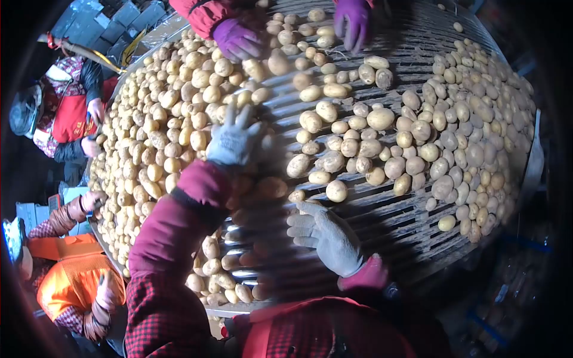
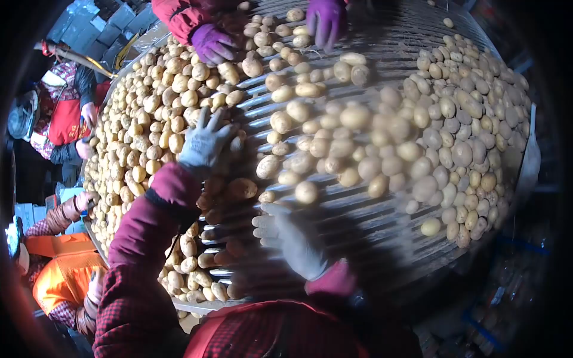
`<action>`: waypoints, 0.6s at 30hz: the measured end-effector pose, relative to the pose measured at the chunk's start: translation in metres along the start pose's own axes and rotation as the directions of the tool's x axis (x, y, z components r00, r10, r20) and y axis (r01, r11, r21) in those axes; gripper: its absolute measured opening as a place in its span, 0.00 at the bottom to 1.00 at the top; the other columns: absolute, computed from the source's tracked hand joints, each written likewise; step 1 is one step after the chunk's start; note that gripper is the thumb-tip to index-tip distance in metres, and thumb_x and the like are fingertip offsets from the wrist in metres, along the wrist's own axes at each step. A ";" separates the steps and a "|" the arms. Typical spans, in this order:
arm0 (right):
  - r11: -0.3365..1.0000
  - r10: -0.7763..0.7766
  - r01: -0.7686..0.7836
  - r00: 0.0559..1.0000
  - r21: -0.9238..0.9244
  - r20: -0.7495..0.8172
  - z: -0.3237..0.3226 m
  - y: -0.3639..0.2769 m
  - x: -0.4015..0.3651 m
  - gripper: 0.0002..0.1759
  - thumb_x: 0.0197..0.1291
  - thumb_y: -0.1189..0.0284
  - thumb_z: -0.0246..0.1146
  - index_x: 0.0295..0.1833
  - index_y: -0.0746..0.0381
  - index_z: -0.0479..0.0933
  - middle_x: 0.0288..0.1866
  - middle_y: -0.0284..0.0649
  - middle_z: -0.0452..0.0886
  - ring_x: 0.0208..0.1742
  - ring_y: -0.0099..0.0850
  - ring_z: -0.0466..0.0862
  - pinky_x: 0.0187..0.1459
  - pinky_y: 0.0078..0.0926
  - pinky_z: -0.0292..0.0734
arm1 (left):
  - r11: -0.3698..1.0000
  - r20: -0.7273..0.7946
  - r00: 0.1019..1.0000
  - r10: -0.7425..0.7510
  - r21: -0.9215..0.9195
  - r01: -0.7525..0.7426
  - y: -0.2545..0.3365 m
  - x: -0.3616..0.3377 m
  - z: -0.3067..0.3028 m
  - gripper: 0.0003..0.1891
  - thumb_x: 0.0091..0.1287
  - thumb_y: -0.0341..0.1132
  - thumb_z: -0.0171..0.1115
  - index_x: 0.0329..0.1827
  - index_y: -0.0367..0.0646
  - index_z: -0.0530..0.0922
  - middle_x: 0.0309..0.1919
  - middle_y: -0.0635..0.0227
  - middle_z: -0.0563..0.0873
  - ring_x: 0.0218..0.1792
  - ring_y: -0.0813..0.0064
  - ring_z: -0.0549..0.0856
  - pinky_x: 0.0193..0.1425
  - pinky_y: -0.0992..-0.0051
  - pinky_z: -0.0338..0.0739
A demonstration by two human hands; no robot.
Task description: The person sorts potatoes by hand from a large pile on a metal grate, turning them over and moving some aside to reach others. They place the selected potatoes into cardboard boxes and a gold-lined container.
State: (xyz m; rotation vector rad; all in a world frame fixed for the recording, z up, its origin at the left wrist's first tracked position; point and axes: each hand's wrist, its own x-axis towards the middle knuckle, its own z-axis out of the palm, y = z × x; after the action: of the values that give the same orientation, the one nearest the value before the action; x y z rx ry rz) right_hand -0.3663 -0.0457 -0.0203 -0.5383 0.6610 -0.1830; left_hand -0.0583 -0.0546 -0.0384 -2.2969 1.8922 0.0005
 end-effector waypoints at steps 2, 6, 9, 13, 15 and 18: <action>1.000 0.022 -0.022 1.000 0.002 -0.020 -0.002 0.001 -0.002 0.31 0.80 0.51 0.52 0.78 0.59 0.69 0.64 0.41 0.81 0.61 0.35 0.84 0.61 0.37 0.81 | 0.995 -0.057 0.998 0.022 -0.100 -0.028 0.022 -0.043 -0.012 0.36 0.62 0.43 0.70 0.76 0.60 0.70 0.80 0.53 0.61 0.78 0.42 0.62 0.67 0.33 0.70; 0.998 -0.038 0.038 0.999 -0.059 0.001 -0.003 0.002 -0.001 0.29 0.80 0.53 0.51 0.77 0.58 0.70 0.63 0.41 0.82 0.60 0.36 0.85 0.60 0.37 0.81 | 0.971 -0.094 0.995 0.030 -0.234 -0.051 0.031 -0.113 -0.010 0.41 0.58 0.48 0.73 0.77 0.61 0.67 0.76 0.51 0.66 0.73 0.40 0.68 0.64 0.37 0.74; 0.999 0.019 -0.018 1.000 0.045 -0.011 -0.005 0.004 -0.001 0.29 0.80 0.53 0.51 0.77 0.58 0.70 0.63 0.40 0.82 0.59 0.36 0.85 0.60 0.37 0.81 | 0.980 0.025 0.996 0.086 -0.182 -0.080 0.051 -0.151 -0.047 0.37 0.58 0.50 0.74 0.72 0.55 0.75 0.67 0.50 0.74 0.71 0.41 0.71 0.65 0.45 0.77; 0.997 0.004 -0.006 1.000 0.081 0.018 -0.008 0.009 0.001 0.31 0.80 0.51 0.52 0.78 0.58 0.68 0.66 0.45 0.81 0.59 0.37 0.85 0.58 0.38 0.82 | 0.817 -0.050 0.970 0.238 -0.530 -0.228 0.024 -0.162 -0.055 0.23 0.62 0.39 0.72 0.62 0.52 0.83 0.55 0.58 0.84 0.57 0.51 0.84 0.59 0.54 0.81; 0.998 -0.006 0.004 1.000 0.069 0.029 -0.009 0.011 0.000 0.32 0.79 0.50 0.52 0.78 0.59 0.67 0.66 0.47 0.80 0.60 0.38 0.85 0.58 0.38 0.82 | 0.903 0.004 0.999 0.045 -0.428 -0.039 0.023 -0.141 -0.074 0.19 0.64 0.36 0.71 0.60 0.51 0.84 0.45 0.59 0.88 0.47 0.56 0.87 0.51 0.61 0.83; 0.999 0.006 -0.006 1.000 0.046 0.009 -0.006 0.006 -0.002 0.32 0.79 0.50 0.53 0.78 0.59 0.67 0.66 0.47 0.80 0.60 0.38 0.85 0.59 0.38 0.81 | 0.947 -0.345 0.936 0.070 -0.270 -0.171 0.005 -0.083 -0.056 0.19 0.69 0.38 0.67 0.63 0.50 0.82 0.49 0.59 0.86 0.47 0.54 0.86 0.49 0.58 0.82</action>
State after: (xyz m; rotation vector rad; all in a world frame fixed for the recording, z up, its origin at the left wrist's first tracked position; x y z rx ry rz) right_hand -0.3713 -0.0429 -0.0264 -0.4930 0.6484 -0.1899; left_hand -0.0854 0.0181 0.0246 -2.4945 2.3448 -0.1003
